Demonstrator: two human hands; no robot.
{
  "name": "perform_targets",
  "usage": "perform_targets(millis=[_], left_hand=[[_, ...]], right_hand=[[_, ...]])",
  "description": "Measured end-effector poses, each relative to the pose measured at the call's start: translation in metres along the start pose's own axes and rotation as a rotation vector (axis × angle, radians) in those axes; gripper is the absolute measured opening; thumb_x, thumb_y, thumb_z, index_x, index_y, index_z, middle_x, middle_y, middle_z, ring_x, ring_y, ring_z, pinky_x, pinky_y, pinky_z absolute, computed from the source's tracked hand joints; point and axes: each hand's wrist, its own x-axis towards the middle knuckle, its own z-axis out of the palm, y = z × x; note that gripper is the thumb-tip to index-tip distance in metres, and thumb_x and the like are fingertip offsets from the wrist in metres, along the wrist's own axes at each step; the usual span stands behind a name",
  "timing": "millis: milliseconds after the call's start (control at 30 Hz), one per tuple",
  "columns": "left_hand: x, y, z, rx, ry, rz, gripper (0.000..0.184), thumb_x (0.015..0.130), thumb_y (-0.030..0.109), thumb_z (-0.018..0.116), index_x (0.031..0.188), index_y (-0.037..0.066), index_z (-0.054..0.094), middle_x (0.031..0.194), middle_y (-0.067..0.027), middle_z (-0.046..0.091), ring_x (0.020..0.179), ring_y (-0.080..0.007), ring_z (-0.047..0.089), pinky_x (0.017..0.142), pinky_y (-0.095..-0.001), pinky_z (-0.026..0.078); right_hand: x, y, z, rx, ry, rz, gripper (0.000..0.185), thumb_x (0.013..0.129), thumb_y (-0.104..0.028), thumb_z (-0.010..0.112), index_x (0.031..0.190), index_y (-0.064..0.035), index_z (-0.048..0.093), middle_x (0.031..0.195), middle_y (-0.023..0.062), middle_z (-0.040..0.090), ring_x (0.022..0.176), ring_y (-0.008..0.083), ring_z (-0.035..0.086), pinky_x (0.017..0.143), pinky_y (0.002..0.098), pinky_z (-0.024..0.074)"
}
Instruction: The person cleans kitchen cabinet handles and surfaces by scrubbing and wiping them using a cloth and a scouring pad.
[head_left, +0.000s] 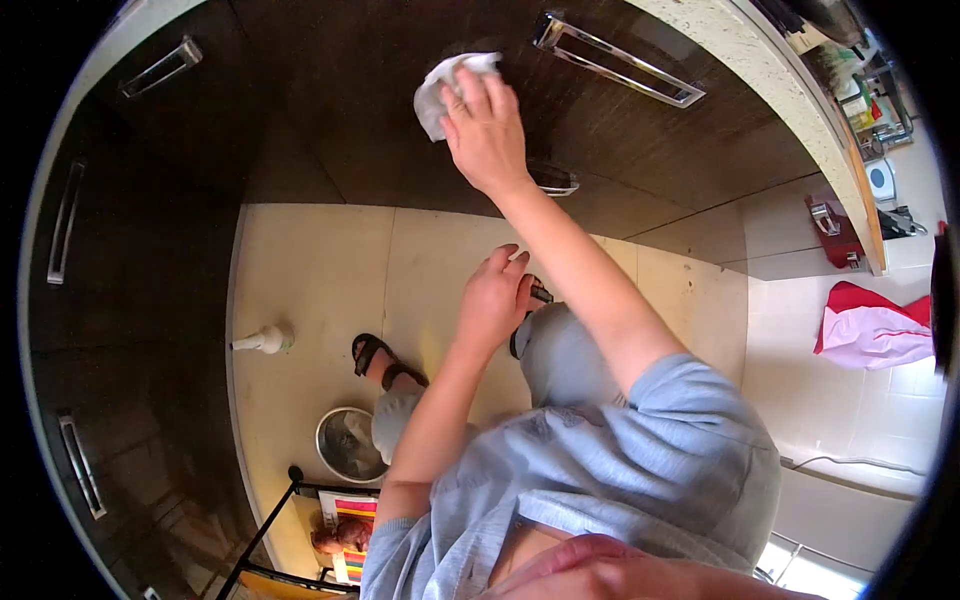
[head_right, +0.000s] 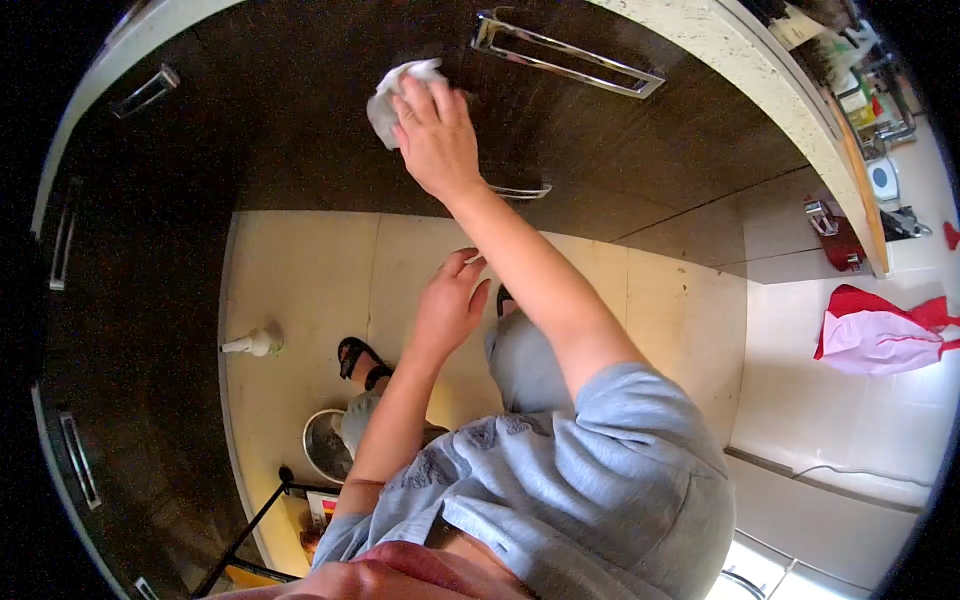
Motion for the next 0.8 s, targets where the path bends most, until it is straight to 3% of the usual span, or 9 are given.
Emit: perform_targets(millis=[100, 167, 267, 333, 367, 467, 500, 700, 800], left_hand=[[-0.009, -0.004, -0.011, 0.047, -0.031, -0.006, 0.027, 0.076, 0.009, 0.059, 0.103, 0.003, 0.057, 0.111, -0.0124, 0.053, 0.093, -0.0322, 0.056, 0.077, -0.0397, 0.047], [-0.012, -0.006, -0.018, 0.106, -0.03, -0.005, 0.028, 0.076, 0.009, 0.059, 0.103, 0.002, 0.057, 0.111, -0.0126, 0.053, 0.093, -0.0316, 0.056, 0.077, -0.0397, 0.047], [-0.019, -0.008, -0.016, 0.1, -0.059, -0.021, 0.029, 0.075, 0.009, 0.06, 0.103, 0.002, 0.057, 0.111, -0.0125, 0.054, 0.093, -0.0312, 0.056, 0.077, -0.0397, 0.047], [-0.02, 0.001, -0.015, 0.116, -0.176, -0.034, 0.029, 0.076, 0.011, 0.06, 0.103, 0.002, 0.057, 0.11, -0.0126, 0.054, 0.093, -0.031, 0.056, 0.078, -0.0395, 0.047], [-0.018, 0.002, -0.014, 0.132, -0.234, -0.036, 0.029, 0.076, 0.011, 0.06, 0.104, 0.002, 0.057, 0.11, -0.0127, 0.054, 0.094, -0.031, 0.056, 0.079, -0.0395, 0.047], [-0.016, 0.001, 0.003, 0.184, -0.345, -0.028, 0.029, 0.076, 0.013, 0.06, 0.103, 0.003, 0.058, 0.109, -0.0125, 0.054, 0.094, -0.0314, 0.055, 0.08, -0.0392, 0.047], [-0.017, -0.002, 0.007, 0.178, -0.343, -0.043, 0.029, 0.076, 0.013, 0.06, 0.103, 0.003, 0.058, 0.109, -0.0124, 0.054, 0.094, -0.0313, 0.055, 0.079, -0.0393, 0.047], [-0.012, -0.01, -0.004, 0.345, -0.373, -0.127, 0.026, 0.077, 0.015, 0.06, 0.101, 0.004, 0.058, 0.105, -0.011, 0.054, 0.094, -0.0296, 0.056, 0.078, -0.0393, 0.048], [-0.013, -0.008, -0.003, 0.332, -0.401, -0.118, 0.024, 0.077, 0.016, 0.06, 0.098, 0.004, 0.057, 0.101, -0.0102, 0.055, 0.093, -0.0284, 0.056, 0.077, -0.0388, 0.048]], right_hand=[[-0.044, 0.043, -0.001, -0.341, -0.194, -0.054, 0.034, 0.074, -0.026, 0.06, 0.106, -0.0164, 0.057, 0.116, 0.0053, 0.049, 0.109, 0.0202, 0.042, 0.086, 0.0444, 0.0336], [-0.08, 0.071, -0.038, -0.255, -0.307, 0.263, 0.032, 0.075, -0.027, 0.061, 0.105, -0.0167, 0.058, 0.119, 0.0033, 0.049, 0.113, 0.0207, 0.04, 0.084, 0.0476, 0.0315], [-0.127, 0.129, -0.03, -0.591, -0.071, 0.513, 0.059, 0.079, -0.02, 0.056, 0.127, 0.006, 0.034, 0.129, 0.0321, 0.026, 0.12, 0.0488, 0.021, 0.099, 0.0613, 0.0059], [-0.085, 0.103, -0.01, -0.163, 0.426, 0.5, 0.049, 0.077, -0.02, 0.052, 0.113, 0.0107, 0.039, 0.116, 0.028, 0.034, 0.11, 0.0425, 0.03, 0.096, 0.0586, 0.0145], [-0.055, 0.076, -0.011, -0.082, 0.311, 0.541, 0.042, 0.069, -0.015, 0.055, 0.099, 0.0127, 0.045, 0.115, 0.0271, 0.036, 0.11, 0.0399, 0.03, 0.095, 0.0526, 0.0183], [-0.009, 0.02, 0.008, -0.236, -0.052, -0.04, 0.039, 0.071, -0.031, 0.065, 0.108, -0.0224, 0.057, 0.123, 0.0042, 0.043, 0.111, 0.0313, 0.035, 0.084, 0.0522, 0.0314], [-0.019, 0.023, 0.021, -0.222, -0.06, -0.135, 0.04, 0.075, -0.034, 0.062, 0.113, -0.0248, 0.055, 0.127, -0.0029, 0.044, 0.113, 0.0265, 0.037, 0.088, 0.0499, 0.0312], [-0.168, 0.171, -0.04, -0.412, -0.573, -0.331, 0.027, 0.078, -0.021, 0.056, 0.104, -0.0162, 0.059, 0.132, -0.0061, 0.043, 0.121, 0.0139, 0.037, 0.097, 0.047, 0.0287], [-0.207, 0.19, -0.079, -0.475, -0.58, -0.148, 0.027, 0.079, -0.019, 0.056, 0.105, -0.0143, 0.061, 0.132, -0.0022, 0.042, 0.111, 0.021, 0.041, 0.097, 0.0472, 0.0281]])
